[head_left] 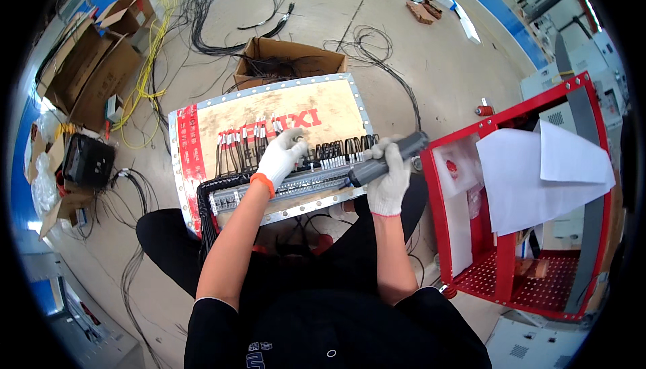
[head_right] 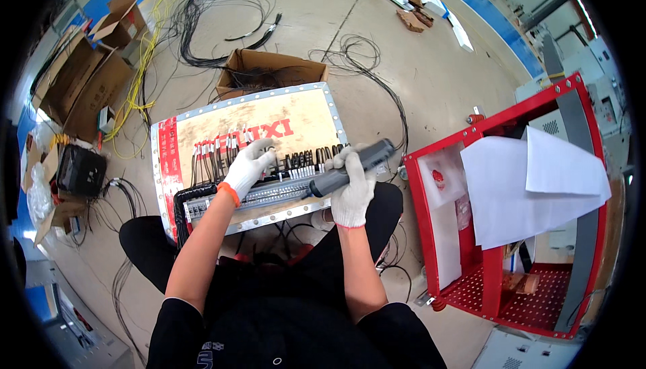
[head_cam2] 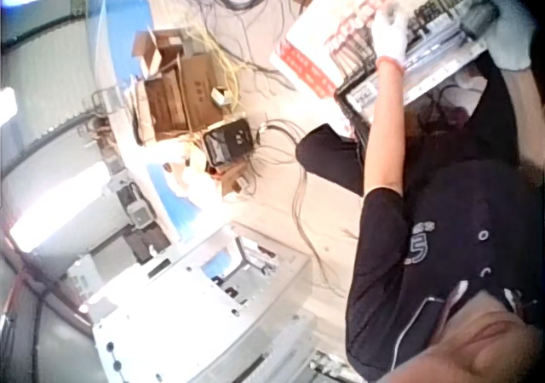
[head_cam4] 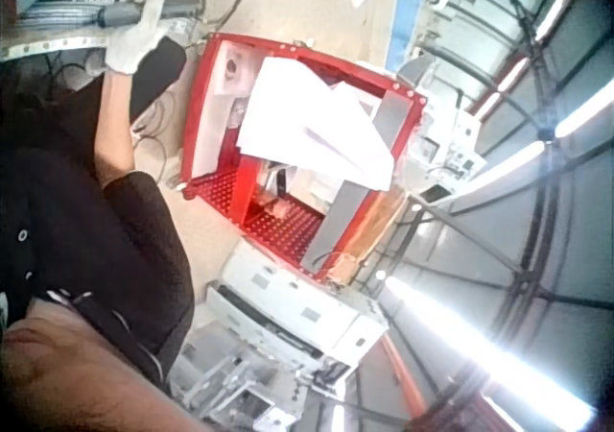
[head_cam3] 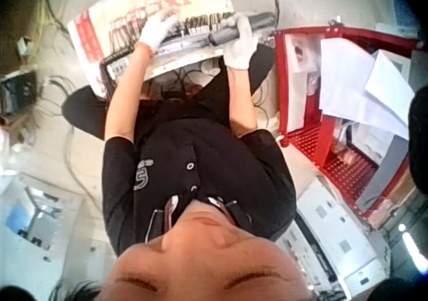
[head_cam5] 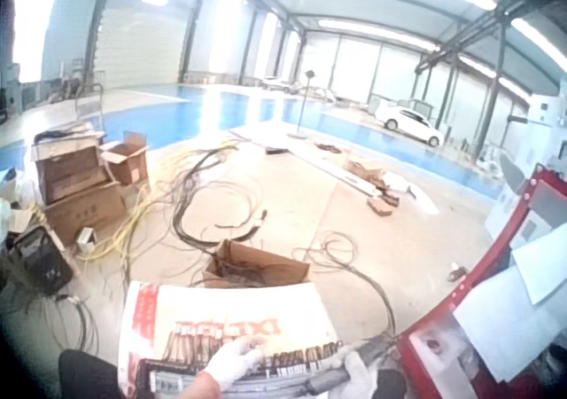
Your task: The person sits on the floor and uses a handheld tool to work on a panel of electrical components, repeatedly pressing or crimping connectors along a terminal strip. The person handles wires and the panel throughout the task.
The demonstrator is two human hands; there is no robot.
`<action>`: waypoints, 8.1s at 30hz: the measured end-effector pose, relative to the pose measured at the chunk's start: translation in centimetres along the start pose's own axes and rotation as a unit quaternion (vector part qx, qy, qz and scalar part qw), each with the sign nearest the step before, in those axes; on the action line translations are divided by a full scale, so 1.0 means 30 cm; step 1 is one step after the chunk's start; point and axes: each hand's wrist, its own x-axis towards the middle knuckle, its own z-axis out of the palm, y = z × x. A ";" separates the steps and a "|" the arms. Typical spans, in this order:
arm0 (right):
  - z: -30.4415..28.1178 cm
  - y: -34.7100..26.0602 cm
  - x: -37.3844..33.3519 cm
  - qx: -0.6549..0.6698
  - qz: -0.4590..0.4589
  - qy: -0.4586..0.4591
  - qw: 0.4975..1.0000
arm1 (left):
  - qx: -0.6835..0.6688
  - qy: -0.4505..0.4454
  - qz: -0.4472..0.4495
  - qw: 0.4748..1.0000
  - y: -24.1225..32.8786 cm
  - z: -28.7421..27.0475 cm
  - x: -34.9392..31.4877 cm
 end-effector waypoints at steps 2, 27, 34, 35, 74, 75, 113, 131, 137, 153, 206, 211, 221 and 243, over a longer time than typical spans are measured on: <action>-0.096 0.042 0.029 0.008 0.053 0.028 0.998 | 0.013 0.040 -0.036 0.998 0.032 0.024 -0.019; -0.149 0.093 0.044 -0.082 0.090 0.045 0.992 | 0.118 0.055 -0.066 0.989 0.048 0.061 -0.038; -0.142 0.096 0.036 -0.098 0.077 0.044 0.991 | 0.259 0.047 -0.011 0.965 0.026 0.048 -0.057; -0.138 0.096 0.034 -0.102 0.074 0.047 0.991 | 0.272 0.042 -0.008 0.961 0.026 0.046 -0.061; -0.003 0.133 -0.150 -0.184 -0.289 -0.141 0.929 | 0.234 0.068 0.059 0.968 -0.035 0.047 -0.063; 0.010 0.131 -0.158 -0.203 -0.291 -0.122 0.927 | 0.228 0.068 0.059 0.970 -0.035 0.047 -0.066; 0.028 0.078 -0.137 -0.250 -0.210 -0.342 0.881 | 0.253 0.053 0.027 0.966 0.010 0.040 -0.077; 0.017 0.143 -0.169 -0.238 -0.233 -0.271 0.903 | 0.314 0.062 0.022 0.947 0.034 0.045 -0.092; 0.022 0.141 -0.170 -0.246 -0.223 -0.290 0.898 | 0.298 0.055 -0.009 0.953 0.035 0.040 -0.088; 0.051 0.133 -0.163 -0.252 -0.227 -0.325 0.883 | 0.292 0.066 -0.014 0.954 0.034 0.043 -0.092; -0.106 0.181 -0.057 -0.340 -0.034 -0.033 0.939 | 0.009 -0.082 -0.165 0.983 0.071 -0.065 -0.079; -0.124 0.194 -0.052 -0.339 -0.037 -0.025 0.940 | -0.034 -0.072 -0.129 0.988 0.070 -0.036 -0.053; -0.145 0.214 -0.057 -0.356 -0.037 -0.014 0.934 | -0.124 -0.084 -0.178 0.972 0.086 -0.048 -0.073; -0.126 0.193 -0.062 -0.390 -0.066 -0.044 0.917 | -0.012 -0.116 -0.174 0.978 0.117 -0.082 -0.020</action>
